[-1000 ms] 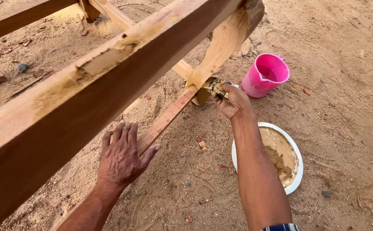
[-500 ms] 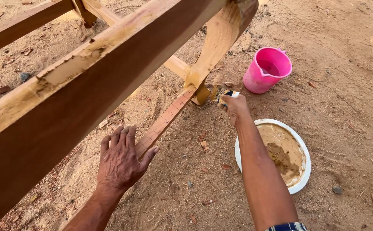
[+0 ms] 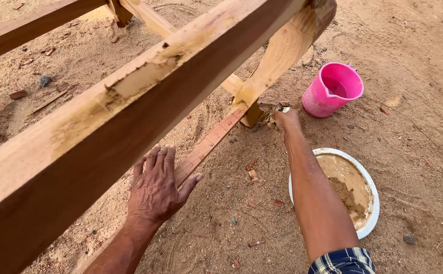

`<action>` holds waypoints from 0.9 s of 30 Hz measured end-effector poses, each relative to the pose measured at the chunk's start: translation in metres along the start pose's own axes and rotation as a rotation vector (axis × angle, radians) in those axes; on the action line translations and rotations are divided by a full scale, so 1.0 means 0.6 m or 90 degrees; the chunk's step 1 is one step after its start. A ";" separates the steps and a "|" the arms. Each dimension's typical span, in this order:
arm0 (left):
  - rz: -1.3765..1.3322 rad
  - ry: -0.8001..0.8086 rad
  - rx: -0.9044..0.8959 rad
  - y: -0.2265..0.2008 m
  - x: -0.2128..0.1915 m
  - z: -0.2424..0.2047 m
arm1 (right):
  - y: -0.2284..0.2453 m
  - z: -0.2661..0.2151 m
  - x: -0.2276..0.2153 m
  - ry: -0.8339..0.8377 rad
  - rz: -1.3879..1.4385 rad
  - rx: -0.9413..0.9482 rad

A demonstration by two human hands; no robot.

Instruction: Applying wood filler or putty to the joints and imperfections of a wooden furniture frame.

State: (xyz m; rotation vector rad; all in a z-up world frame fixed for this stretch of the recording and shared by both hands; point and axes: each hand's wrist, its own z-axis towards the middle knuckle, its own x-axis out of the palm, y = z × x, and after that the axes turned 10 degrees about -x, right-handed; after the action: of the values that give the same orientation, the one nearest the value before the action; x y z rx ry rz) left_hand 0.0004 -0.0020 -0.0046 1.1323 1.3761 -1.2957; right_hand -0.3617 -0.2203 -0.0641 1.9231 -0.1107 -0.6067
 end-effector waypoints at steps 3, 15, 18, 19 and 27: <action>-0.017 0.032 -0.013 -0.001 -0.011 -0.002 | 0.006 -0.002 0.013 -0.009 -0.084 -0.028; -0.047 0.143 -0.051 -0.003 -0.034 -0.005 | 0.032 -0.043 0.002 0.044 -0.016 -0.039; -0.041 0.141 -0.051 -0.005 -0.033 -0.002 | 0.039 -0.050 0.010 0.042 -0.010 -0.028; -0.040 0.140 -0.053 -0.004 -0.033 -0.001 | 0.046 -0.060 0.017 0.049 -0.049 -0.019; -0.040 0.111 -0.035 -0.013 -0.044 -0.006 | 0.067 -0.069 0.030 0.026 0.149 0.019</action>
State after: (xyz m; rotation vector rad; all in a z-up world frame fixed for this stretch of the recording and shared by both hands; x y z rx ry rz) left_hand -0.0029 0.0006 0.0226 1.1953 1.5757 -1.2188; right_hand -0.3194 -0.2088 -0.0226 1.9151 -0.3148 -0.4105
